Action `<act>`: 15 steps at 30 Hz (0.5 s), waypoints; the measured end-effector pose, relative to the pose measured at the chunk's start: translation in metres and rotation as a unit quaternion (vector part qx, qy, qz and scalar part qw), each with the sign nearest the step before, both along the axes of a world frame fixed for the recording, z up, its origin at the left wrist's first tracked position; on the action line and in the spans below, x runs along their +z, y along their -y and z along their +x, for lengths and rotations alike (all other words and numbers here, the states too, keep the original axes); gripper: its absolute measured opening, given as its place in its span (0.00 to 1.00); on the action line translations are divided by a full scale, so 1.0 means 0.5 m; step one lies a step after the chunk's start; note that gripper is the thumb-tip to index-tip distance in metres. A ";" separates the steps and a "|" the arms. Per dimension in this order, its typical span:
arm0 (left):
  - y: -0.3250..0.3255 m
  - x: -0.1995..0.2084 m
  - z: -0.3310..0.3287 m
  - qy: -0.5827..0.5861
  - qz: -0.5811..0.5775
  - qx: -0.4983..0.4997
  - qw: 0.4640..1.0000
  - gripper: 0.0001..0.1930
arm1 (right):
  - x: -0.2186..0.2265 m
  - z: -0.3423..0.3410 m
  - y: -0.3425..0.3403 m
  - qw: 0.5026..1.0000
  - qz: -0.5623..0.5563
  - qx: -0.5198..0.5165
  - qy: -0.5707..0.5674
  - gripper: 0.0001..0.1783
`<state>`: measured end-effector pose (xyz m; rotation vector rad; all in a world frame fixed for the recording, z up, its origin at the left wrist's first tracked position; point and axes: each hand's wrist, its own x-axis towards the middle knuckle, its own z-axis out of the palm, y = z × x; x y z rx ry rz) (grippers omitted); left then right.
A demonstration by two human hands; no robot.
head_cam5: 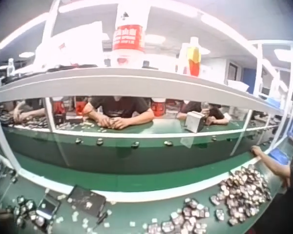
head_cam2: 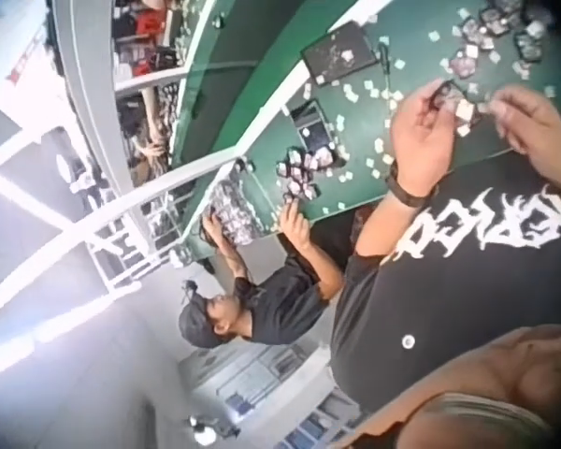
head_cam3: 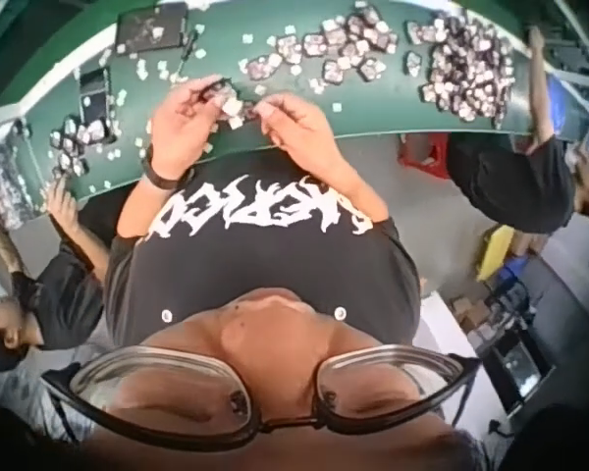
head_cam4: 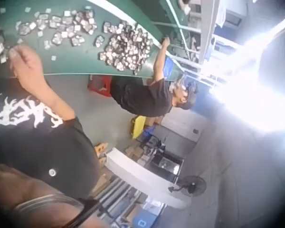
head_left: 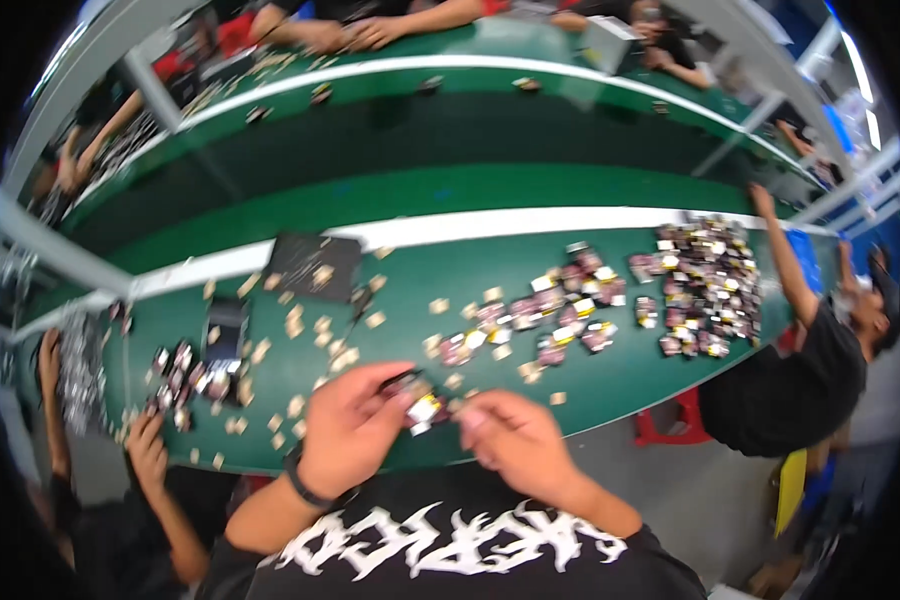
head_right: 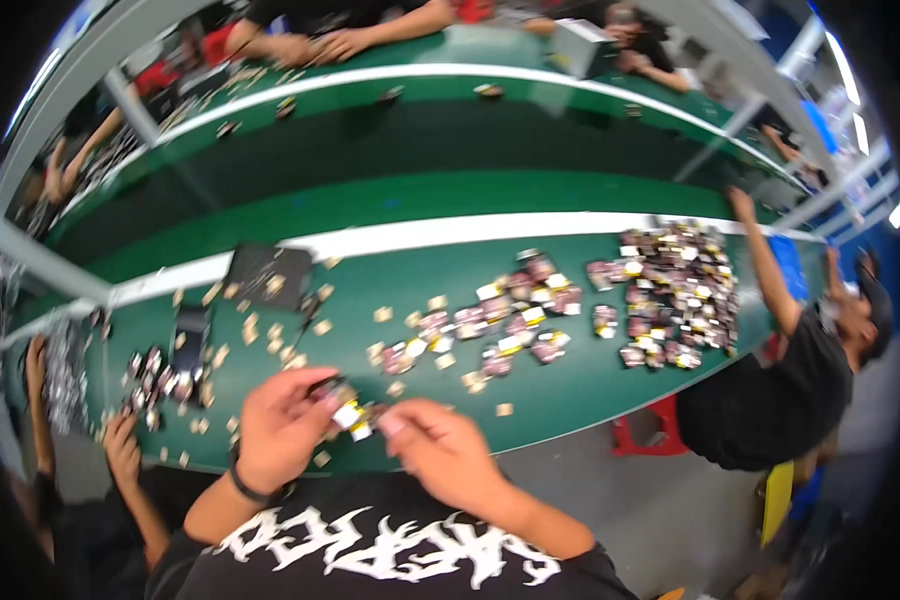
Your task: The recorder and colleagues are seen assembling small electronic components at a workbench in a factory or assembly line setting.
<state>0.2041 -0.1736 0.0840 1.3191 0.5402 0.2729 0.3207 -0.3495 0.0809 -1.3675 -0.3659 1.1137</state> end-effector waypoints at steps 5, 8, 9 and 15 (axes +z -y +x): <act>-0.008 0.000 -0.006 0.053 -0.033 0.006 0.998 0.17 | 0.031 0.003 -0.024 0.998 0.003 0.050 -0.044 0.12; -0.003 0.003 -0.019 0.059 -0.028 0.010 0.998 0.18 | 0.027 -0.006 -0.028 0.996 0.010 0.068 -0.063 0.11; -0.003 0.001 -0.026 0.063 -0.007 0.009 0.998 0.18 | 0.025 -0.010 -0.030 0.995 0.017 0.065 -0.073 0.09; -0.014 0.018 -0.041 0.040 0.178 -0.037 0.983 0.19 | 0.040 -0.011 -0.055 0.992 -0.006 0.057 -0.116 0.08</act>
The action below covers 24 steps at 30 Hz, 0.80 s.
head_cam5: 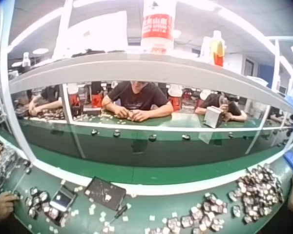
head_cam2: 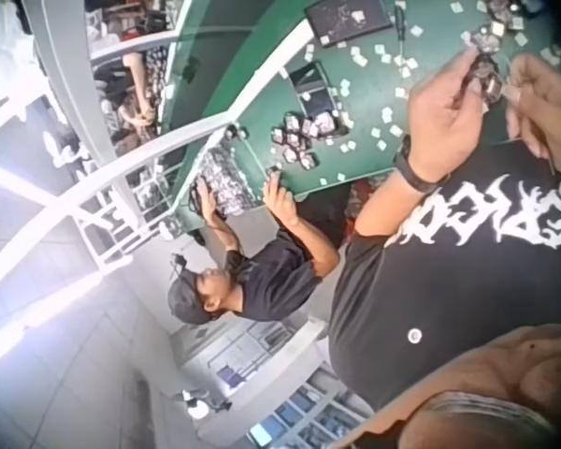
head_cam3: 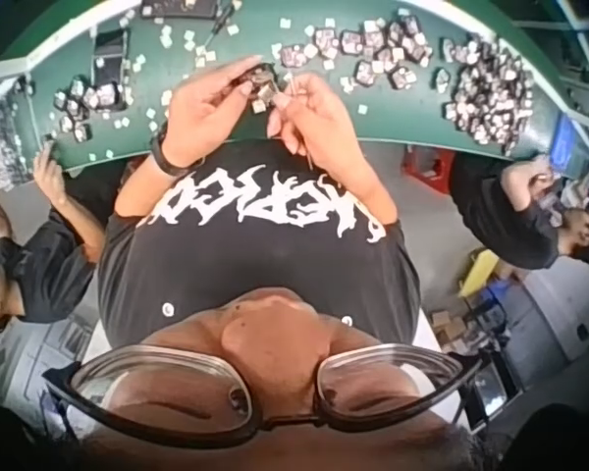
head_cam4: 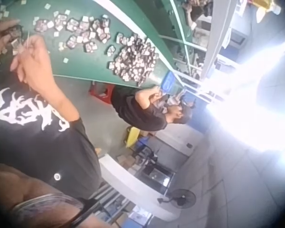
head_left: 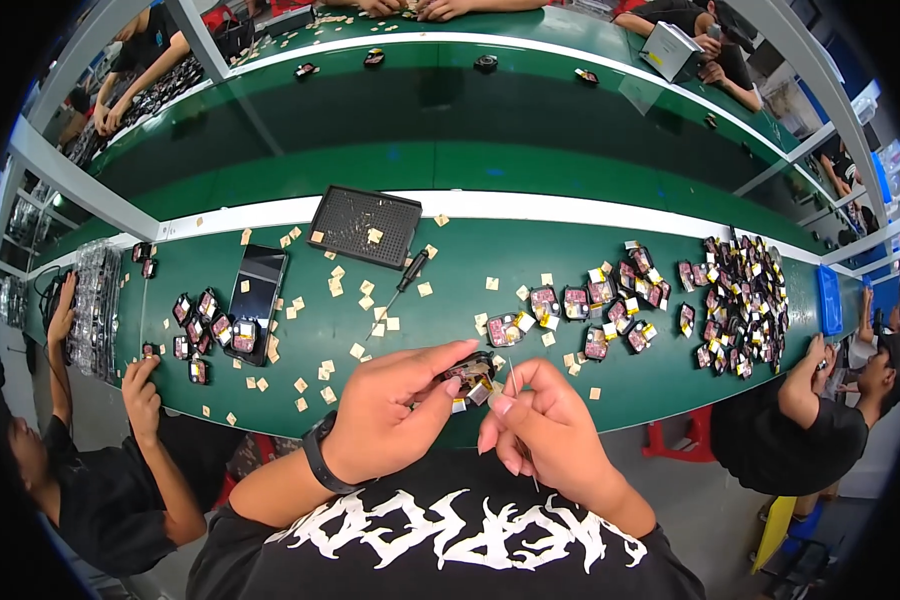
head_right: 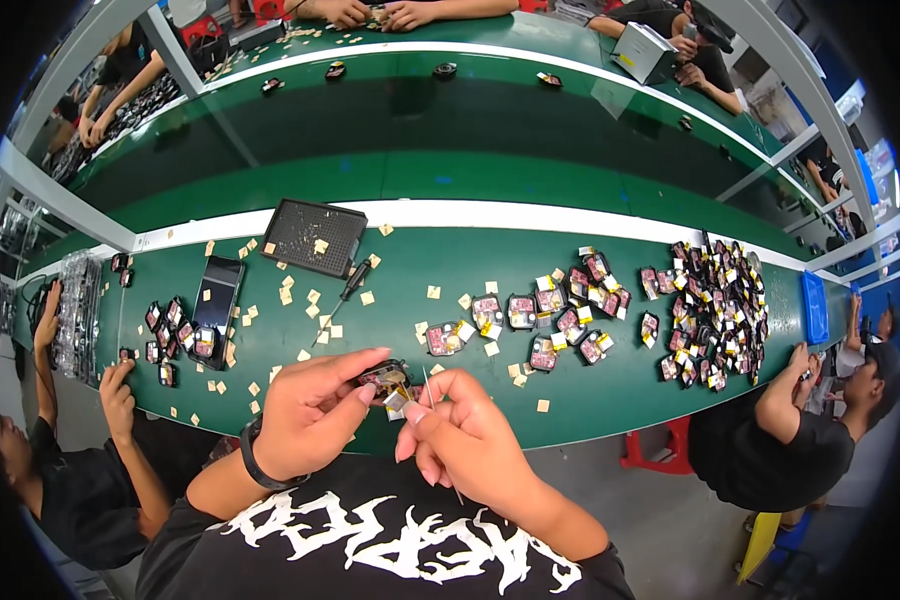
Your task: The recorder and colleagues are seen assembling small electronic components at a workbench in a factory or assembly line setting.
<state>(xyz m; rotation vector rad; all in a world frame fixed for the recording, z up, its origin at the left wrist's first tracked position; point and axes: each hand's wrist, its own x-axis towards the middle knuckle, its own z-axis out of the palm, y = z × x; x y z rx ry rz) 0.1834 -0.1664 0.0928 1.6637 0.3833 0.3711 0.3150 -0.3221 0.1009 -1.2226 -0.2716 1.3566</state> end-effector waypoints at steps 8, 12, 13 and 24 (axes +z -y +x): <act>-0.007 -0.010 0.009 0.075 0.142 -0.002 0.987 0.20 | -0.018 -0.007 0.000 0.997 0.035 -0.055 -0.040 0.08; -0.012 -0.015 0.006 0.024 0.048 -0.028 0.998 0.18 | -0.030 -0.020 -0.001 0.994 0.059 -0.093 -0.004 0.09; -0.011 -0.020 0.005 0.029 -0.006 -0.031 0.999 0.17 | -0.033 -0.023 0.000 0.993 0.063 -0.100 0.019 0.10; 0.000 -0.014 0.003 0.020 -0.320 -0.020 0.947 0.18 | -0.070 -0.020 0.032 0.907 0.122 -0.062 0.398 0.14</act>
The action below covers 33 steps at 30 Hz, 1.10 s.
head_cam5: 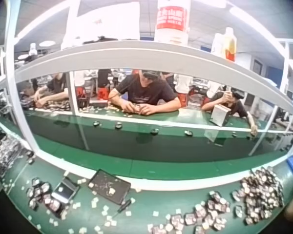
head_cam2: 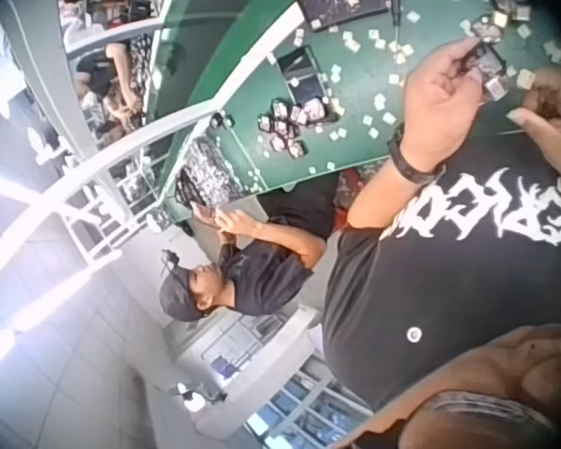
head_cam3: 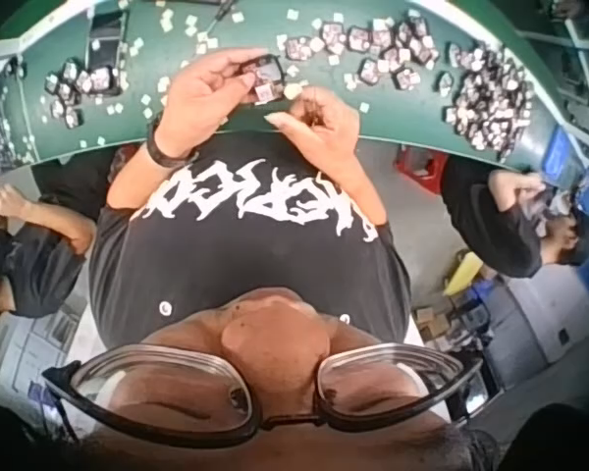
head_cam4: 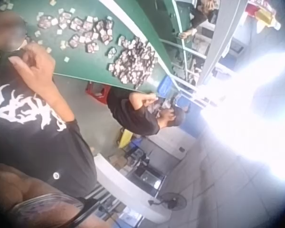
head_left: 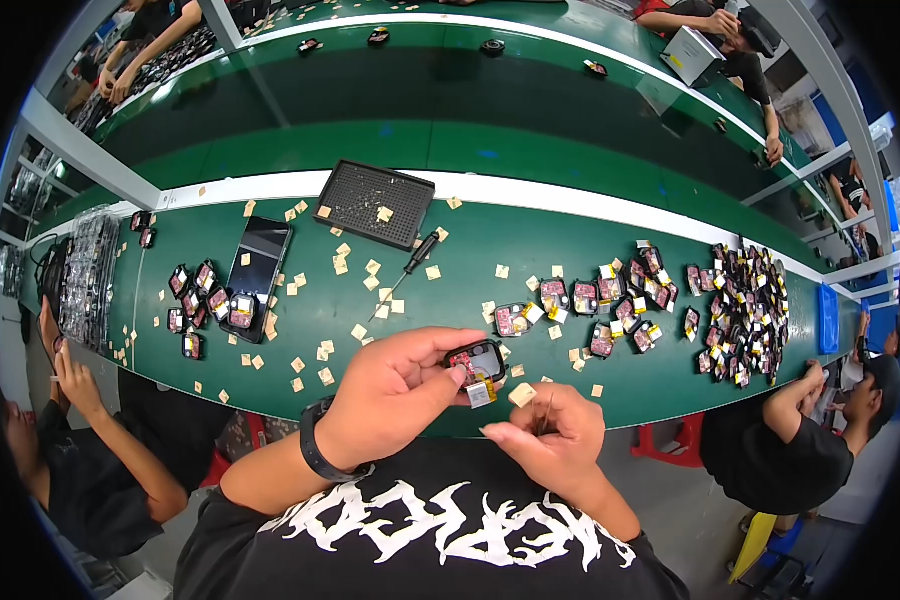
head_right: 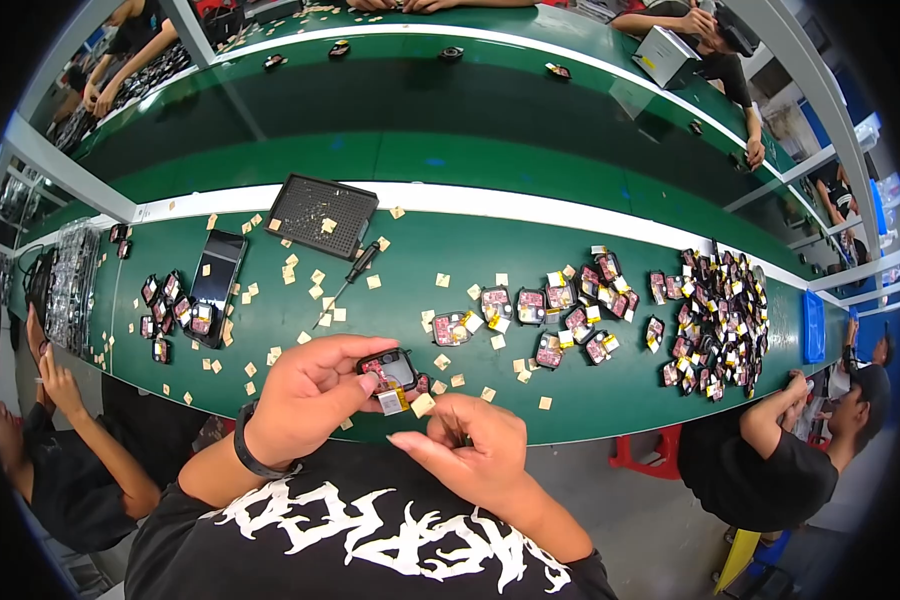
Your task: The recorder and colleagues are seen assembling small electronic components at a workbench in a factory or assembly line setting.
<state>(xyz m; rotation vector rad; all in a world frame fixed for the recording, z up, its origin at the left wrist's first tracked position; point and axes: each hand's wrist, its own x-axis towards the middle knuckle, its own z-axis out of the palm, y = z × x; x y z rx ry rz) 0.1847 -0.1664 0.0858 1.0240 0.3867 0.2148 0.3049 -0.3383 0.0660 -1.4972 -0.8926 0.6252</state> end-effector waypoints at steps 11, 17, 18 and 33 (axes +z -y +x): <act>0.014 -0.010 -0.002 -0.015 0.019 0.022 0.999 0.11 | 0.015 0.004 -0.041 0.940 0.040 -0.024 0.338 0.16; 0.019 -0.022 -0.006 -0.071 0.069 0.012 0.995 0.09 | 0.040 -0.011 -0.041 0.990 -0.056 -0.038 0.125 0.10; 0.020 -0.024 -0.006 -0.084 0.115 0.003 0.990 0.09 | 0.041 -0.009 -0.044 0.990 -0.057 -0.034 0.124 0.10; 0.044 -0.067 0.000 -0.056 0.153 0.029 0.986 0.06 | 0.001 -0.018 -0.025 0.993 -0.088 -0.059 0.052 0.06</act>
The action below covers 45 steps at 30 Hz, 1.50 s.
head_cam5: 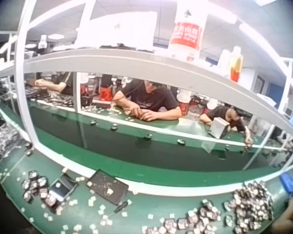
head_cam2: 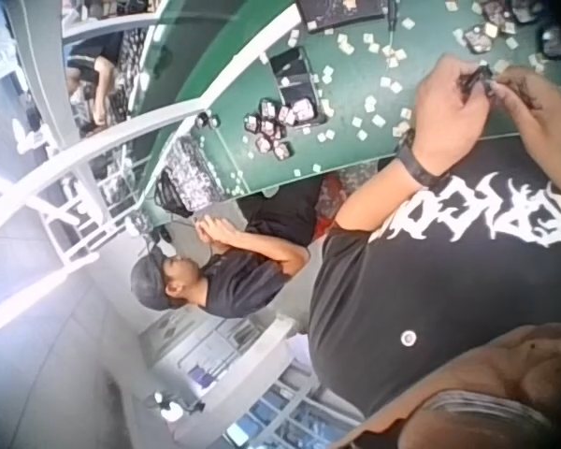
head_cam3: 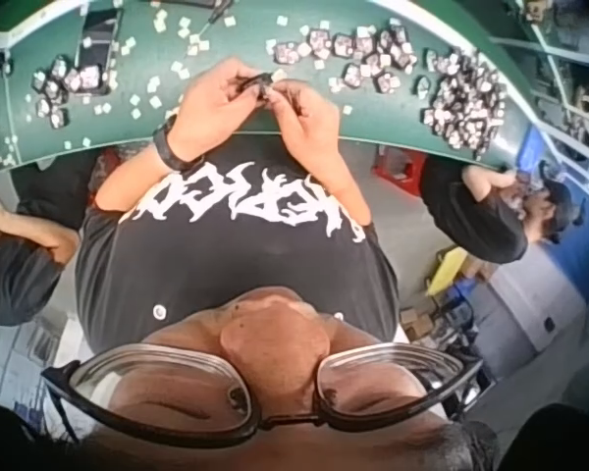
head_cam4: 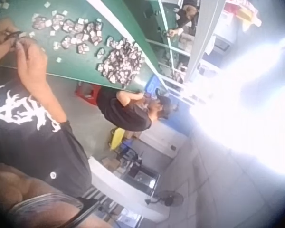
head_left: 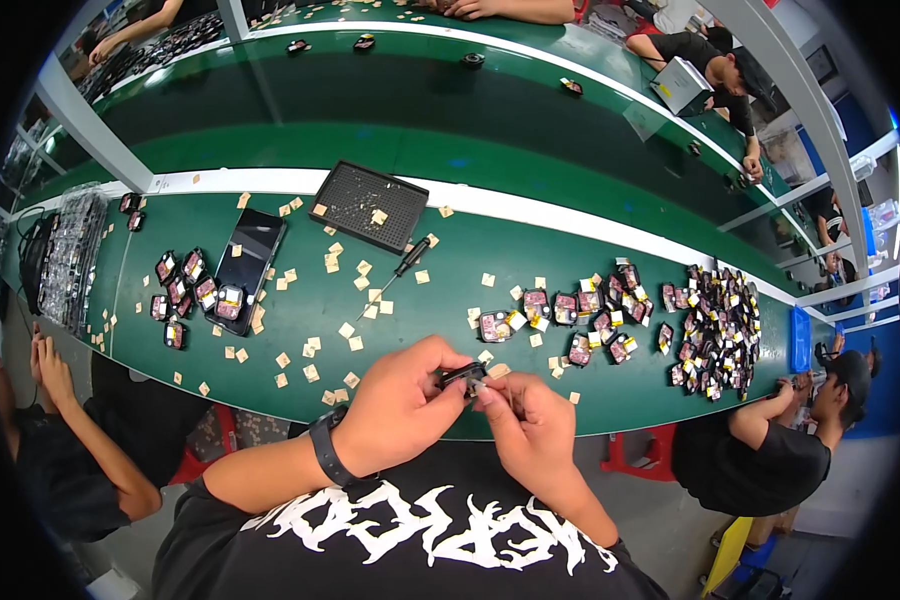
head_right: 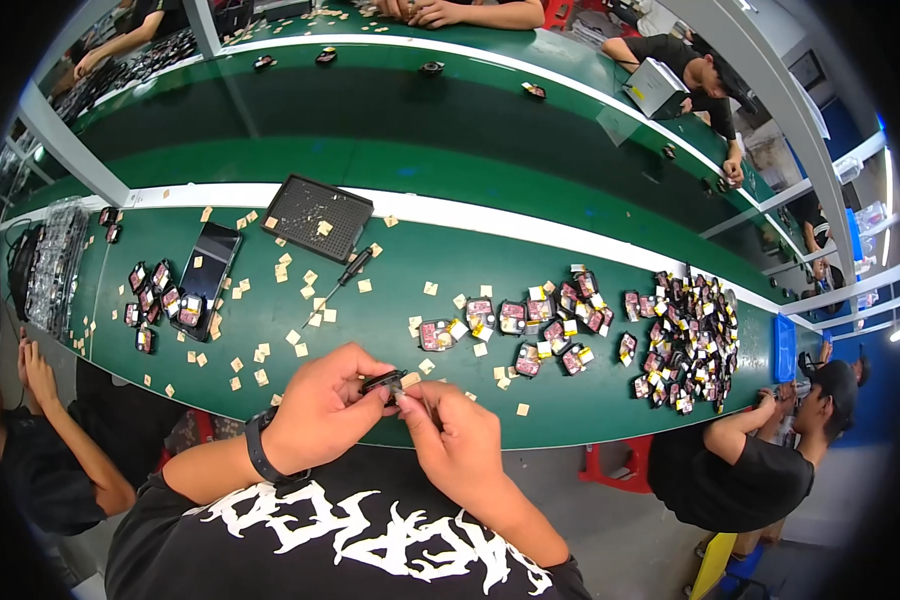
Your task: The recorder and colleagues are seen assembling small electronic components at a workbench in a factory or assembly line setting.
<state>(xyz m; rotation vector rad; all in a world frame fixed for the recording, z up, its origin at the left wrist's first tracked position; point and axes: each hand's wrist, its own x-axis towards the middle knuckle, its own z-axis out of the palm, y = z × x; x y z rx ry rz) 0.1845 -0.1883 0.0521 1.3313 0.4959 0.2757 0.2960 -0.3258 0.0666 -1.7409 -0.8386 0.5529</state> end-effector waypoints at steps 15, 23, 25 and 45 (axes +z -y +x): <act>0.016 0.025 0.012 0.030 -0.159 0.054 0.985 0.09 | 0.004 -0.005 0.016 0.996 0.080 -0.025 0.041 0.06; 0.033 -0.001 0.028 0.034 -0.125 0.076 0.989 0.08 | -0.009 -0.002 0.018 0.988 0.081 -0.005 0.128 0.07; 0.028 -0.007 0.026 0.033 -0.111 0.065 0.991 0.08 | -0.014 -0.005 0.017 0.984 0.090 -0.006 0.153 0.07; 0.033 0.028 -0.012 0.079 -0.054 -0.021 0.995 0.09 | -0.068 -0.005 -0.003 0.955 0.197 0.001 -0.222 0.10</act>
